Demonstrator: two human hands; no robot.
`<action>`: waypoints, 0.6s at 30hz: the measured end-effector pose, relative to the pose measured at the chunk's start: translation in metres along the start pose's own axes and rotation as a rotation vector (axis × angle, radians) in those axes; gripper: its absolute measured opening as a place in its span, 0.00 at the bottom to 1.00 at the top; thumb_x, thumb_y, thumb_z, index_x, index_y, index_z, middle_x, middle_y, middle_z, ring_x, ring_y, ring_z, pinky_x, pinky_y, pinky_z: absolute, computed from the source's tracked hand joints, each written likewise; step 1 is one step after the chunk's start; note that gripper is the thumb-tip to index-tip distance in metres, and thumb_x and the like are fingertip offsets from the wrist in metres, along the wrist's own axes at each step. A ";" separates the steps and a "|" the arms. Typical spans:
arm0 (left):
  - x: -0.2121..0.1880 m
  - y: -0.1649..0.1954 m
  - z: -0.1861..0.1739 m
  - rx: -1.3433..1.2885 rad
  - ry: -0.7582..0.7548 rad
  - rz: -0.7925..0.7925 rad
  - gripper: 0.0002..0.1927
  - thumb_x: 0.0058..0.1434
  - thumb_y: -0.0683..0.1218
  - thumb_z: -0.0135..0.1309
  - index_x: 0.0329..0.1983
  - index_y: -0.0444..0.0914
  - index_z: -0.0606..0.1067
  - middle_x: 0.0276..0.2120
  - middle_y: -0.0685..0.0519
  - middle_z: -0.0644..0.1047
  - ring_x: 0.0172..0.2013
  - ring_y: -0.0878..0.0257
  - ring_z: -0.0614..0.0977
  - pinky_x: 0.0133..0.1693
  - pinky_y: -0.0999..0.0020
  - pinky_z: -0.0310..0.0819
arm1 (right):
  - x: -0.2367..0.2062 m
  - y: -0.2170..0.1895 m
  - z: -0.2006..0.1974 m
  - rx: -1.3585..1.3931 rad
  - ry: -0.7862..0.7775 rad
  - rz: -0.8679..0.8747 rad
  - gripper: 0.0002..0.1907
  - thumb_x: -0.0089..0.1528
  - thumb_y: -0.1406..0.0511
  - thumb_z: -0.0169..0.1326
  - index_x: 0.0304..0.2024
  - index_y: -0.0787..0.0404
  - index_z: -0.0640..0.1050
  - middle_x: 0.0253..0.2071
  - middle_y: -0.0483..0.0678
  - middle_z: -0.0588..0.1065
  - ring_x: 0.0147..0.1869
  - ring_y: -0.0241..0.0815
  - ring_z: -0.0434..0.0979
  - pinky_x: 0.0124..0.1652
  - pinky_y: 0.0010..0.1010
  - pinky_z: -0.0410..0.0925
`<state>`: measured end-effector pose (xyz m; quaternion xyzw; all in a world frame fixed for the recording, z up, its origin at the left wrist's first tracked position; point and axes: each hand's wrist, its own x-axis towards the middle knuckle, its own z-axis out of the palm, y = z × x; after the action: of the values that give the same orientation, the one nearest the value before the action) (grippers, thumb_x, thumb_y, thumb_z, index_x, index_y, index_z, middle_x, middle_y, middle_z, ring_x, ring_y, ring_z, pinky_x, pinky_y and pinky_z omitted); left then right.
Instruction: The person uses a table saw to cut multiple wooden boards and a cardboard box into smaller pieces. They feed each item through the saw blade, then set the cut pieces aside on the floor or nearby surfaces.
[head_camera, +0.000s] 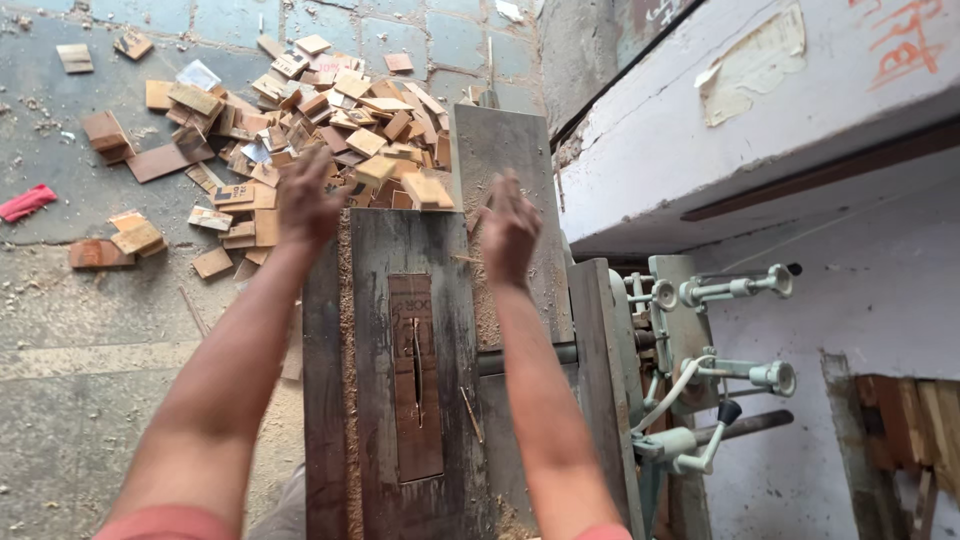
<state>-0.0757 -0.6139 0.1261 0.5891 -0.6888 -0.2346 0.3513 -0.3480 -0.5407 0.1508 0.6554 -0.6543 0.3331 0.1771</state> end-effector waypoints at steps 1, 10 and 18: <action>-0.010 -0.018 -0.009 0.014 0.016 0.004 0.29 0.66 0.48 0.60 0.69 0.37 0.70 0.70 0.43 0.68 0.69 0.47 0.67 0.67 0.52 0.61 | -0.009 0.008 -0.021 0.034 -0.097 0.126 0.23 0.61 0.76 0.63 0.59 0.62 0.77 0.61 0.51 0.79 0.39 0.39 0.78 0.38 0.26 0.71; -0.335 -0.192 -0.143 0.304 0.078 -0.172 0.20 0.65 0.46 0.62 0.58 0.35 0.78 0.59 0.40 0.77 0.64 0.43 0.74 0.67 0.50 0.64 | -0.295 0.076 -0.298 -0.160 -0.147 0.523 0.26 0.58 0.68 0.67 0.59 0.65 0.77 0.64 0.60 0.74 0.65 0.58 0.76 0.62 0.43 0.69; -0.620 -0.150 -0.121 0.141 -0.676 -0.161 0.18 0.68 0.51 0.60 0.57 0.37 0.78 0.54 0.43 0.78 0.55 0.47 0.78 0.58 0.56 0.72 | -0.617 0.067 -0.497 -0.166 -0.321 1.031 0.31 0.60 0.58 0.66 0.61 0.67 0.75 0.61 0.62 0.76 0.66 0.60 0.76 0.64 0.42 0.69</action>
<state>0.1502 -0.0273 -0.0355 0.5531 -0.7321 -0.3954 0.0423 -0.4665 0.2421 0.0799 0.2761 -0.9338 0.2196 -0.0602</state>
